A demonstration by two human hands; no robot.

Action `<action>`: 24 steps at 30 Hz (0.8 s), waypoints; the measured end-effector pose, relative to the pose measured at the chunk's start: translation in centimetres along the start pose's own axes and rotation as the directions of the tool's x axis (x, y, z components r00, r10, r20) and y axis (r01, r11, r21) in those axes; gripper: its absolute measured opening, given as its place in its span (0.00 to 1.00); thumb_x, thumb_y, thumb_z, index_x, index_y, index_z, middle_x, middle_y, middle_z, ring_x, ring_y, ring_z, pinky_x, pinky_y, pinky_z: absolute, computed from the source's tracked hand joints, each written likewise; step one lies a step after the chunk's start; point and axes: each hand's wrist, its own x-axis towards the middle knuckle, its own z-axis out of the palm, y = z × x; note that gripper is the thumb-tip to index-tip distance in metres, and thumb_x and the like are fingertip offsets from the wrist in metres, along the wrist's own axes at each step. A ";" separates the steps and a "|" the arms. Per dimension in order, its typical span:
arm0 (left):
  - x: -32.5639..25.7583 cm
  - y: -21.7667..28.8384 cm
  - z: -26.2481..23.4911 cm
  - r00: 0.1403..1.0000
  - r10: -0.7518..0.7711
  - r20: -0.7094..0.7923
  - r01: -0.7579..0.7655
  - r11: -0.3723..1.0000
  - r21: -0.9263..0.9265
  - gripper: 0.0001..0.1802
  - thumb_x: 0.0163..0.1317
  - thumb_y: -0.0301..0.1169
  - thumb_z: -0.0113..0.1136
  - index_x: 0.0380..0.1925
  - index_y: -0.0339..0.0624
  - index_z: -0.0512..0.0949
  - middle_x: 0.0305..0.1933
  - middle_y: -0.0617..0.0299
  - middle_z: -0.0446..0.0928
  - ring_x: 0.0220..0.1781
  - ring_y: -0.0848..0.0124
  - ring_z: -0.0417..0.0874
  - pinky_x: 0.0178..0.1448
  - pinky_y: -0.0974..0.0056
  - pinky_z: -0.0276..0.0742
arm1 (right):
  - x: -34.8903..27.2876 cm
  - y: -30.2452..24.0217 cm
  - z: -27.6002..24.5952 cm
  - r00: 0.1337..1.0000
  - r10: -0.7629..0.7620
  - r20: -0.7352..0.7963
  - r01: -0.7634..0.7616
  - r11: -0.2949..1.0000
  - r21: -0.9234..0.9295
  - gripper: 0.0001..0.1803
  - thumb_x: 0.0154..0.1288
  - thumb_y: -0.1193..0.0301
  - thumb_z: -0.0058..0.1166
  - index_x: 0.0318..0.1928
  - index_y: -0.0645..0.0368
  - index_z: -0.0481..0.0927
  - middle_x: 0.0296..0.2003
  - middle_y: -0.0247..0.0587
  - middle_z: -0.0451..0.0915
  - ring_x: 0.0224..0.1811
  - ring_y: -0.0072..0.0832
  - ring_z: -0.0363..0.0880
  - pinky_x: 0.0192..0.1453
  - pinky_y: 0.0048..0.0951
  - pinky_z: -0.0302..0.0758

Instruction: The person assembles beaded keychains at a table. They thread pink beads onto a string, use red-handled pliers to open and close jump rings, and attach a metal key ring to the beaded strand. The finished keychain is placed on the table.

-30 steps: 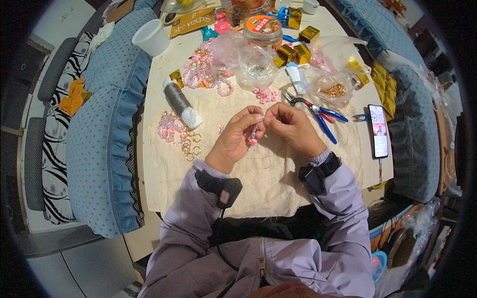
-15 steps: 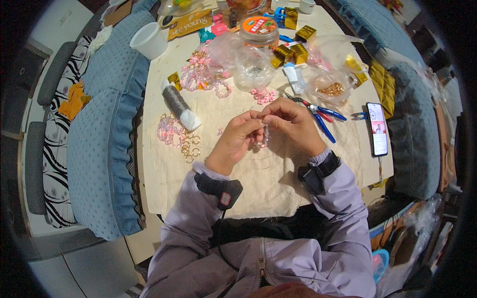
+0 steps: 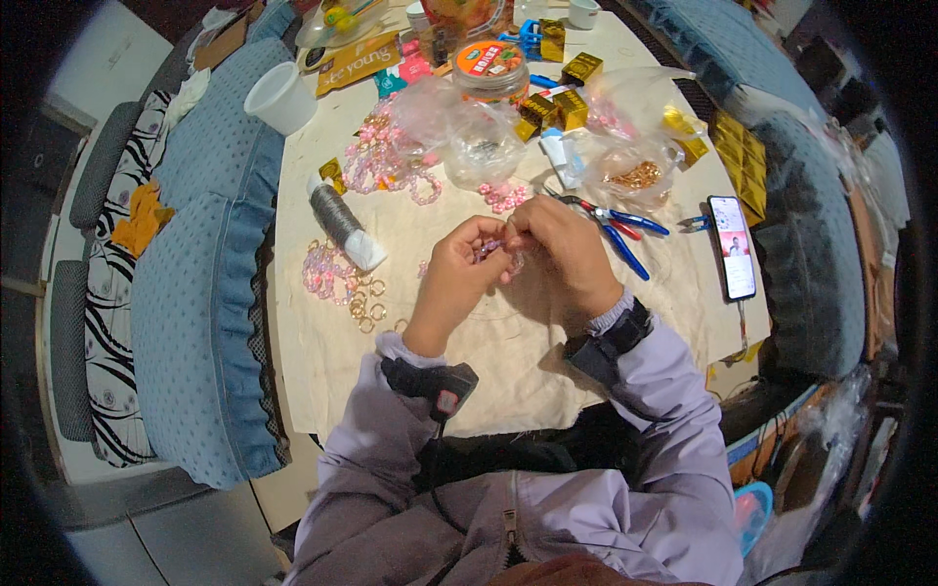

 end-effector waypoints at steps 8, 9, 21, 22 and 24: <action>-0.1 -0.5 0.1 0.998 0.059 0.000 -0.059 0.994 0.095 0.17 0.65 0.17 0.63 0.53 0.36 0.77 0.41 0.65 0.80 0.40 0.78 0.82 0.43 0.73 0.78 | -0.4 -0.8 0.6 0.983 -0.164 -0.081 0.162 0.986 -0.024 0.11 0.57 0.77 0.61 0.42 0.58 0.78 0.37 0.43 0.79 0.42 0.43 0.82 0.45 0.35 0.79; -0.1 -0.4 0.2 0.994 0.106 0.012 -0.106 0.994 -0.008 0.19 0.66 0.17 0.63 0.56 0.37 0.75 0.42 0.64 0.81 0.40 0.78 0.82 0.43 0.73 0.78 | -0.3 -0.6 0.6 0.985 -0.140 -0.105 0.142 0.990 0.012 0.11 0.58 0.78 0.61 0.42 0.58 0.78 0.38 0.43 0.80 0.42 0.42 0.82 0.45 0.35 0.79; -0.1 0.6 -0.4 0.998 0.049 0.028 -0.039 0.959 -0.281 0.23 0.71 0.27 0.61 0.65 0.41 0.71 0.40 0.65 0.82 0.34 0.81 0.79 0.34 0.78 0.68 | -0.7 0.7 0.9 0.985 0.070 -0.157 -0.040 0.982 0.186 0.09 0.68 0.81 0.59 0.46 0.61 0.78 0.37 0.43 0.81 0.39 0.36 0.83 0.44 0.31 0.79; -0.1 0.6 -0.5 0.999 0.043 0.025 -0.034 0.961 -0.274 0.23 0.70 0.26 0.61 0.64 0.41 0.72 0.40 0.66 0.82 0.34 0.82 0.79 0.33 0.79 0.67 | -0.6 0.7 0.9 0.988 0.023 -0.150 0.001 0.987 0.162 0.09 0.68 0.81 0.59 0.46 0.61 0.78 0.37 0.43 0.81 0.39 0.36 0.83 0.44 0.31 0.79; 0.0 0.6 -0.7 0.999 0.037 0.023 -0.030 0.964 -0.264 0.21 0.70 0.25 0.61 0.62 0.41 0.74 0.39 0.67 0.81 0.33 0.84 0.78 0.31 0.80 0.65 | -0.4 0.8 0.9 0.989 -0.062 -0.132 0.077 0.991 0.113 0.10 0.67 0.83 0.57 0.47 0.61 0.78 0.37 0.43 0.81 0.39 0.36 0.84 0.44 0.31 0.80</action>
